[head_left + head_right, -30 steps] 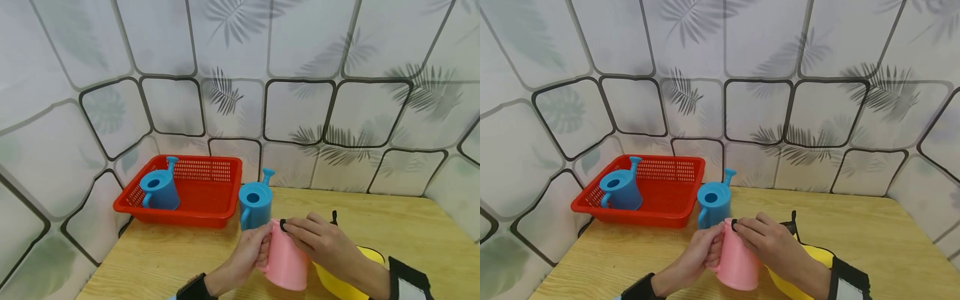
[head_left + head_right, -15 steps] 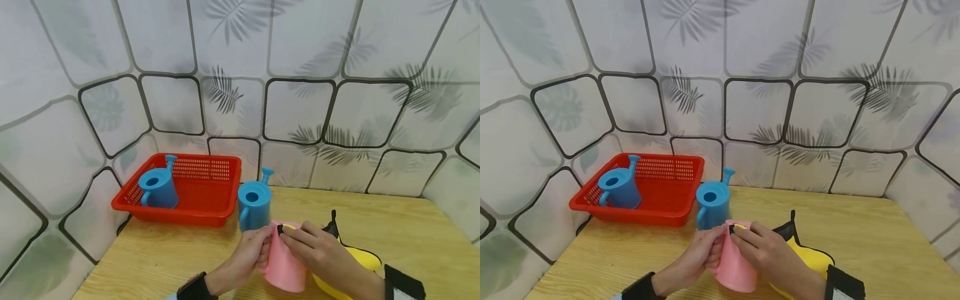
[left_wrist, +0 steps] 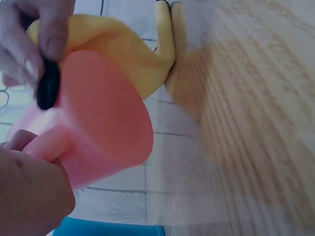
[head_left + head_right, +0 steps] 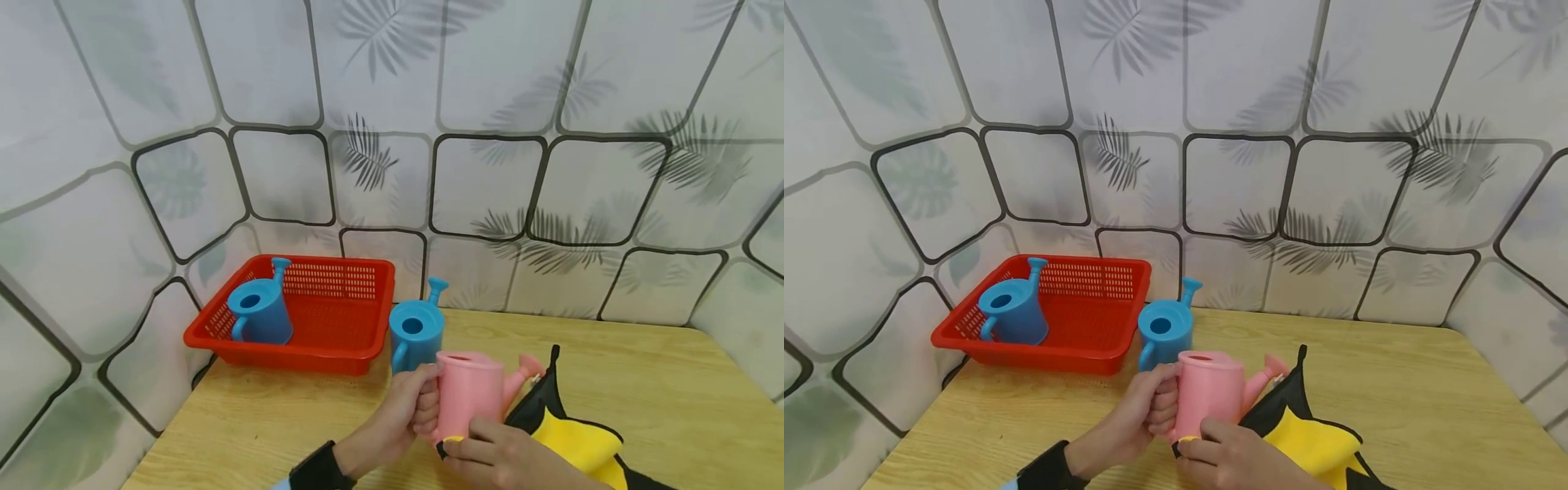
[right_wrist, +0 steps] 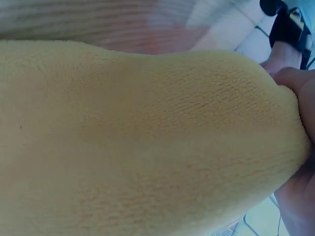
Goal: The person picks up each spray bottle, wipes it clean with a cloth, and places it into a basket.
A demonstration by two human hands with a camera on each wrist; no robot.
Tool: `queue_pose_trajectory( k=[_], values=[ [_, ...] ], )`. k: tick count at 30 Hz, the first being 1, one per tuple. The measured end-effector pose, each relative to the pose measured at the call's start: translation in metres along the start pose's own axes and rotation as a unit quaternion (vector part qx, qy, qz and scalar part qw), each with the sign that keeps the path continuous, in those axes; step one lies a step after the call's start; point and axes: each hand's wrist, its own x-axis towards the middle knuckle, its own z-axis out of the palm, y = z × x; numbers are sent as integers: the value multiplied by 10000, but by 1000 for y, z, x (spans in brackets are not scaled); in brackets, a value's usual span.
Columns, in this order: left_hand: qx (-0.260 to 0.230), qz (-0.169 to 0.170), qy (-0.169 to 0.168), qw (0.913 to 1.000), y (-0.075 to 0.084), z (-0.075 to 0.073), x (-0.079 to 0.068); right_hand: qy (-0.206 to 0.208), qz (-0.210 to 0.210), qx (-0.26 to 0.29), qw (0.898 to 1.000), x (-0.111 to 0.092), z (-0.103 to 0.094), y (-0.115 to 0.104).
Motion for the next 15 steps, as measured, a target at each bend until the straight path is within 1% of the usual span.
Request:
queue_pose_trajectory(
  k=[3,7,10,15],
  values=[
    [-303,25,-142,9994,3,-3,1,-125,-21,251,9996,0,0,-4],
    [-551,48,-350,9979,5,-6,2,-88,-79,203,9997,0,0,-6],
    [-601,78,-481,9970,6,-7,2,-169,-82,193,9996,1,-1,-6],
    [-601,82,-585,9964,6,-9,2,-325,-77,261,9991,-1,-1,-5]
  ],
)
